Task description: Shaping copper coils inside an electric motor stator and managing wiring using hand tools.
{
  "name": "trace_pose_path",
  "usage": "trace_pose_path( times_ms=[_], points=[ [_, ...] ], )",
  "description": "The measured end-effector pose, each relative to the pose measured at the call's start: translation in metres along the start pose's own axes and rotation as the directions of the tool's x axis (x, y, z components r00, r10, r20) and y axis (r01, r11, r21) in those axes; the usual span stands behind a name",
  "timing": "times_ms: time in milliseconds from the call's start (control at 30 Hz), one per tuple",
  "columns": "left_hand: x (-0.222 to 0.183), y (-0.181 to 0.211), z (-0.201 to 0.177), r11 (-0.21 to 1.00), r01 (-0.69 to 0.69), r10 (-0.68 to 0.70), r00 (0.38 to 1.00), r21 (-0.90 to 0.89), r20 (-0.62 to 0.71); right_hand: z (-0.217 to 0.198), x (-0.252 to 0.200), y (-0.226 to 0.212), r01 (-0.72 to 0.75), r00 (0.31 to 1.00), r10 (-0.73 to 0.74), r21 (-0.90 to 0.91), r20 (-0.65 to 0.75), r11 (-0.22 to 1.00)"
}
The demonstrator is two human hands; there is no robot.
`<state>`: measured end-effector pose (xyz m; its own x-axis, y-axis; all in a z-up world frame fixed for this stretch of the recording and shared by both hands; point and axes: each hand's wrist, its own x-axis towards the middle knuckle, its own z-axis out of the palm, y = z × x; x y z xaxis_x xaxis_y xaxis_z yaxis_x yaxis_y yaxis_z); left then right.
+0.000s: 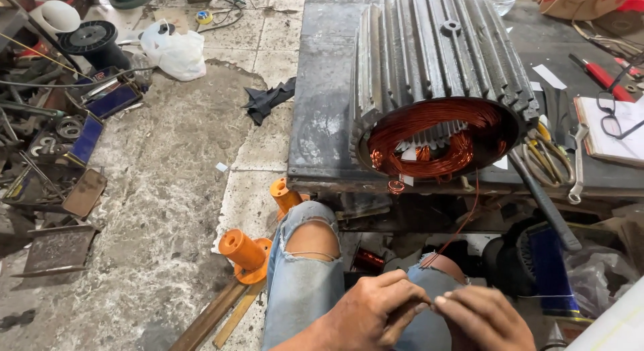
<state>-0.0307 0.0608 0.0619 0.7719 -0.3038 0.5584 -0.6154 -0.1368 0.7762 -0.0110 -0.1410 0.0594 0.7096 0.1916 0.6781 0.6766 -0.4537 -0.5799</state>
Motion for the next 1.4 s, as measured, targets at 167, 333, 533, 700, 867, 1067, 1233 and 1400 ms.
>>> trace_pose_path(
  times_ms=[167,333,533,700,867,1067,1233,1400],
  points=[
    [0.0,-0.002,0.004,0.999,-0.039,0.038,0.999,-0.01,-0.034,-0.007,-0.014,0.028,0.511,0.854,-0.498,-0.415,0.15,0.753],
    [0.006,0.008,-0.003,0.989,-0.098,0.104,0.993,0.108,-0.051,0.021,-0.013,-0.025,-0.112,0.994,0.1,-0.315,-0.054,0.943],
    [0.007,0.006,-0.01,1.0,0.019,-0.019,0.999,-0.022,-0.03,-0.002,0.005,-0.024,-0.056,0.989,0.089,-0.259,0.117,0.964],
    [0.006,0.001,-0.009,0.991,0.118,-0.115,0.992,-0.063,0.046,-0.037,0.006,0.015,0.669,0.718,-0.436,-0.365,0.543,0.647],
    [0.002,-0.002,-0.005,0.968,0.19,-0.182,0.981,-0.164,0.06,-0.048,0.019,0.025,0.886,0.461,-0.626,-0.287,0.629,0.365],
    [-0.006,-0.007,0.007,0.997,0.042,-0.045,0.998,-0.066,-0.045,-0.022,-0.005,0.039,0.6,0.785,-0.503,-0.241,0.362,0.763],
    [-0.01,-0.011,0.017,0.952,-0.236,0.261,0.959,0.195,-0.115,-0.005,-0.003,0.012,-0.111,0.967,0.11,-0.008,0.228,0.994],
    [-0.007,-0.013,0.008,0.755,-0.427,0.461,0.885,0.497,0.06,-0.008,-0.022,0.051,-0.953,0.301,0.683,0.217,0.665,0.21]
  ],
)
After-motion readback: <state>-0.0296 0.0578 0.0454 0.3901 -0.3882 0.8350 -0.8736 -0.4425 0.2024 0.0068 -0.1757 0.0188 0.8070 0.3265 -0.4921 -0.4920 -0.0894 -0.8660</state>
